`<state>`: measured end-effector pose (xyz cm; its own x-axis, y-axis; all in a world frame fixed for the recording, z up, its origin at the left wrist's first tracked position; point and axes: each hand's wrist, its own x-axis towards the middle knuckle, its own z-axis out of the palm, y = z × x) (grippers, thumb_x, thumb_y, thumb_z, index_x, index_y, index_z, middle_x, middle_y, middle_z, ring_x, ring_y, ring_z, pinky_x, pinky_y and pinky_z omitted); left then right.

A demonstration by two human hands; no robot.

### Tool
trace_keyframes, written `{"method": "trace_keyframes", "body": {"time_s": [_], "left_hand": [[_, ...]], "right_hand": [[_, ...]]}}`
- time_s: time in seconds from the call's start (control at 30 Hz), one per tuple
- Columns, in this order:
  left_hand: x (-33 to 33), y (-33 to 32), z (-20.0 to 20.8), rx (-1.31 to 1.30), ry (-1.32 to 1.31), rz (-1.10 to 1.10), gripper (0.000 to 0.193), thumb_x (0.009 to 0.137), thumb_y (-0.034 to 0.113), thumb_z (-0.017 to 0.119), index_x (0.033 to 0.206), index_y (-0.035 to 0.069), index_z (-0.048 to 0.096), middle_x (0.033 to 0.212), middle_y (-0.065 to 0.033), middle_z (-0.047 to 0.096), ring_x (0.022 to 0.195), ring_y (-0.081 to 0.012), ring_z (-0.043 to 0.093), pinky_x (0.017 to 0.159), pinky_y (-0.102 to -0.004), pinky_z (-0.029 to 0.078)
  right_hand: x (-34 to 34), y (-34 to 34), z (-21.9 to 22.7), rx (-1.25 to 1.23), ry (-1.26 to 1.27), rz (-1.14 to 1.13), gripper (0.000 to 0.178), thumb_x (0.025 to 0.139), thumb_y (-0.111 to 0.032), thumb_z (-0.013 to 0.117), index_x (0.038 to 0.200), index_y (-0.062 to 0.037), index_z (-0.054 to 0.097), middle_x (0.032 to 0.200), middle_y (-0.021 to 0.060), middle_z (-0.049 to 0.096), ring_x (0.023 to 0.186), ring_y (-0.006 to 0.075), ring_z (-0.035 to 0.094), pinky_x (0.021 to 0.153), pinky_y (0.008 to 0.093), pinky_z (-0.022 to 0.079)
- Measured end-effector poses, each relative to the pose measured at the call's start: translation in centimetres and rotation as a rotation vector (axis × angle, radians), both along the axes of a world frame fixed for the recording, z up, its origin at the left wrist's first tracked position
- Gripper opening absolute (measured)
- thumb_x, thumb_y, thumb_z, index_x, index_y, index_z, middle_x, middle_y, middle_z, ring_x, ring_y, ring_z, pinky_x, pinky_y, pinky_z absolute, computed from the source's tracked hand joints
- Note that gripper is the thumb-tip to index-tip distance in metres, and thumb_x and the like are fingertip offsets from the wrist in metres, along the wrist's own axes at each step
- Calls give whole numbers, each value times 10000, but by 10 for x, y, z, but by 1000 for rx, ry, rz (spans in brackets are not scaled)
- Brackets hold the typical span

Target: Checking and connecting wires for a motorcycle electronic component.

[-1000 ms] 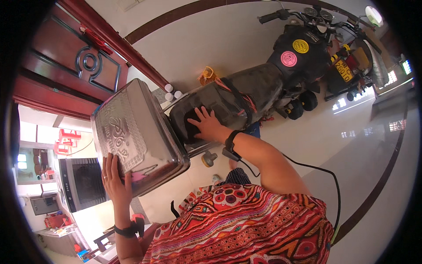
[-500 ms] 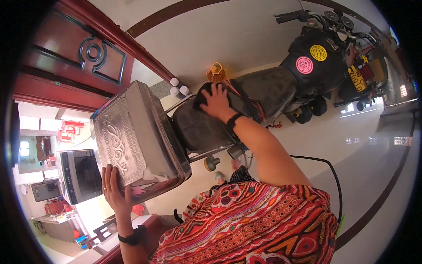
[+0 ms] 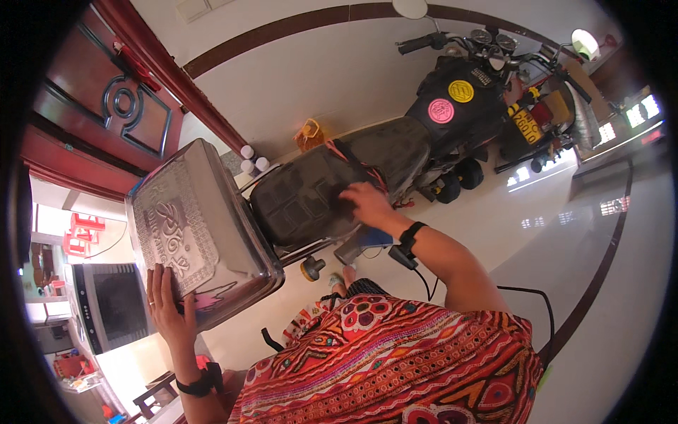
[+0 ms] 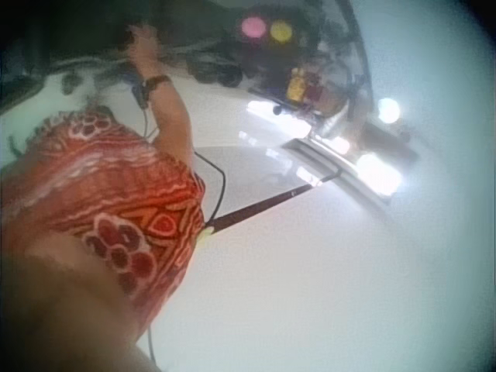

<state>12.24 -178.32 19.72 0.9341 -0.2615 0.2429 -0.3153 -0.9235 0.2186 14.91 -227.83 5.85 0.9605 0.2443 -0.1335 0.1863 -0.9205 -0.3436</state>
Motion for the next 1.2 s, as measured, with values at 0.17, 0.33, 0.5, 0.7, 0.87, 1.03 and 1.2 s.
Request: {"method": "trace_keyframes", "body": {"time_s": [0.17,0.33,0.5,0.7,0.87,1.03,1.2], "left_hand": [[0,-2,2,5,-20,15,561,839,315,640,1310,35,521,1428,-143,472,1368,-362,377,1095,-485,292],[3,-6,-2,-28,-10,35,561,812,258,650,1312,39,522,1427,-143,471,1375,-353,370,1106,-494,275],[0,-14,-1,89,71,146,551,824,202,627,1335,38,500,1456,-146,432,1397,-367,318,1128,-526,227],[18,-105,6,-103,154,271,615,910,299,547,1461,93,366,1533,-158,309,1442,-351,231,1143,-544,173],[26,-108,-27,102,169,487,635,920,389,529,1476,135,360,1535,-123,329,1439,-328,253,1130,-577,165],[26,-125,-19,158,112,487,596,924,392,529,1456,151,409,1518,-106,370,1431,-312,281,1128,-565,173],[23,-117,-31,122,103,444,556,938,339,503,1436,104,431,1501,-141,386,1420,-329,295,1134,-526,191]], "right_hand": [[18,-93,50,10,-383,-374,554,749,-39,634,1284,-159,558,1364,183,480,1273,376,435,1054,426,391],[64,-132,55,-147,-192,-511,662,865,-258,645,1463,-235,361,1534,207,254,1359,442,303,1071,511,355],[89,-167,2,-249,69,-512,762,869,-410,656,1506,-284,256,1589,194,91,1411,489,176,1045,605,352],[99,-172,-22,-247,313,-464,717,919,-436,597,1521,-285,238,1601,162,36,1429,477,111,1073,670,248],[90,-178,-58,-311,152,-85,676,935,-466,542,1514,-237,279,1597,176,52,1431,484,83,1092,656,208],[140,-159,-63,-255,173,37,669,928,-466,543,1510,-262,284,1594,171,94,1435,469,93,1116,639,170],[201,-124,-90,-219,316,-92,661,930,-513,488,1489,-196,337,1557,196,217,1415,480,147,1127,635,126]]}}
